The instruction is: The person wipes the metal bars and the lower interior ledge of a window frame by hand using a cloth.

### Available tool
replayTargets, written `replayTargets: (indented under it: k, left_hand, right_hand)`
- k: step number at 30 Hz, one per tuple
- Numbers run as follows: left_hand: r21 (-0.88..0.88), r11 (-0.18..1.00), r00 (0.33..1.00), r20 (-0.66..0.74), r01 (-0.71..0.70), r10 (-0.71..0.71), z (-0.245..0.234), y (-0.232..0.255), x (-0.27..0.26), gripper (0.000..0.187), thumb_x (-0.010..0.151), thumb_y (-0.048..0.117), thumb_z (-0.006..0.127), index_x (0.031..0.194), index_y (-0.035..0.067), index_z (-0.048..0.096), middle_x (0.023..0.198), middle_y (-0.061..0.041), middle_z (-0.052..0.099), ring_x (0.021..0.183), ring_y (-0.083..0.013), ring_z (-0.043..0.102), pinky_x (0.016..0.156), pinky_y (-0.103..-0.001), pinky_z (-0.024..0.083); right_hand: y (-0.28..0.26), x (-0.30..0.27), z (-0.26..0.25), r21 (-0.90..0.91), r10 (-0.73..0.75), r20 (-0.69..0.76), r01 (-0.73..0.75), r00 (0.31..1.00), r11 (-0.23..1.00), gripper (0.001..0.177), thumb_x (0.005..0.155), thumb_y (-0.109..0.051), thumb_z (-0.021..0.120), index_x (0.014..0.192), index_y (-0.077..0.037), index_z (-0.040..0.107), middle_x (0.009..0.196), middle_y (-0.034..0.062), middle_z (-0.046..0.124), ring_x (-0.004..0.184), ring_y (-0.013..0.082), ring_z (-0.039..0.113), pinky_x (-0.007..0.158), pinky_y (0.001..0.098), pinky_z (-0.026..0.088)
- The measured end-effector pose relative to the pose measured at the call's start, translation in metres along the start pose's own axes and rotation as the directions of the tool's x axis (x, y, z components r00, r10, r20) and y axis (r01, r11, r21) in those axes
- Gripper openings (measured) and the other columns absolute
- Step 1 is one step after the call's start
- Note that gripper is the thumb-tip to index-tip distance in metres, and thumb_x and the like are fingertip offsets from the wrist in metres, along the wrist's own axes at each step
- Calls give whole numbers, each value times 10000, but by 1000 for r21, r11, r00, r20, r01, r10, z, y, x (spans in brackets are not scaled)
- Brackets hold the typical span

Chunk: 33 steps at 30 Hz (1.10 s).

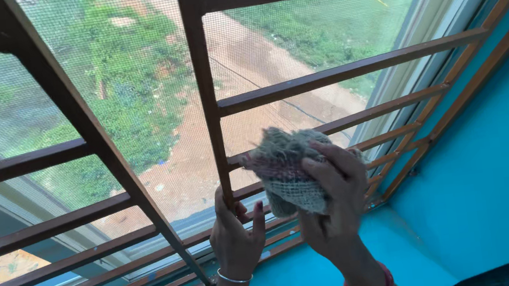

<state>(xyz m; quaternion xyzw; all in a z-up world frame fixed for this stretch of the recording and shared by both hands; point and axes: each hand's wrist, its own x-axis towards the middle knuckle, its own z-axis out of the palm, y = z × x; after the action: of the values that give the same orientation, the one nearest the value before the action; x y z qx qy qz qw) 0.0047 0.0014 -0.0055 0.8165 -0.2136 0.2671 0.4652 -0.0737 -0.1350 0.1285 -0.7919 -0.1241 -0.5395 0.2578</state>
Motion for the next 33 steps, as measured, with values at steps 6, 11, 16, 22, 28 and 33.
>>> replayTargets:
  k: [6, 11, 16, 22, 28, 33]
  left_hand:
    - [-38, 997, 997, -35, -64, 62, -2, -3, -3, 723, 964, 290, 688, 1496, -15, 304, 820, -34, 635, 684, -157, 695, 577, -313, 564]
    - [-34, 999, 1000, -14, -11, 11, -2, 4, -1, 671, 971, 272, 681, 1481, 4, 337, 783, -40, 623, 660, -146, 688, 562, -286, 570]
    - [-54, 996, 997, -43, -70, 68, -4, 8, 1, 697, 980, 269, 681, 1502, -4, 310, 810, -30, 626, 693, -129, 690, 582, -257, 585]
    - [-10, 1000, 1000, -30, 0, 0, 1, 11, 5, 764, 927, 291, 721, 1492, -6, 300, 751, -20, 600, 625, -122, 664, 527, -269, 552]
    - [12, 1000, 999, -33, -13, 14, 4, 9, -2, 796, 913, 297, 739, 1492, -7, 284, 768, -17, 596, 622, -115, 659, 520, -274, 545]
    - [-16, 999, 999, -21, -33, 32, 0, 7, 0, 793, 922, 259, 739, 1500, -14, 270, 772, -40, 580, 625, -153, 642, 540, -316, 536]
  right_hand:
    - [14, 9, 55, -59, -112, 237, 130, 965, 990, 686, 854, -23, 703, 1489, -41, 443, 1453, 219, 468, 1257, 433, 568, 1044, 528, 494]
    - [68, 10, 20, -272, -45, 200, 100, 979, 957, 595, 825, 17, 626, 1401, -74, 507, 1330, 173, 573, 1255, 387, 600, 1023, 499, 523]
    - [163, 15, -42, -497, -81, 38, 89, 996, 863, 342, 1017, -97, 588, 1341, -28, 501, 1264, 217, 557, 1252, 427, 547, 1104, 559, 434]
    - [223, 10, -83, -550, 33, -163, -118, 986, 827, 431, 1043, -26, 584, 1451, -14, 444, 1430, 250, 474, 1341, 476, 496, 1110, 566, 434]
    - [154, 5, -30, -392, 51, -118, -94, 992, 915, 499, 941, 40, 582, 1415, -15, 438, 1420, 219, 476, 1368, 464, 486, 1199, 585, 388]
    - [66, 6, 3, -227, 9, 148, 25, 989, 974, 625, 920, 10, 601, 1500, -9, 367, 1477, 247, 422, 1403, 460, 466, 1159, 545, 456]
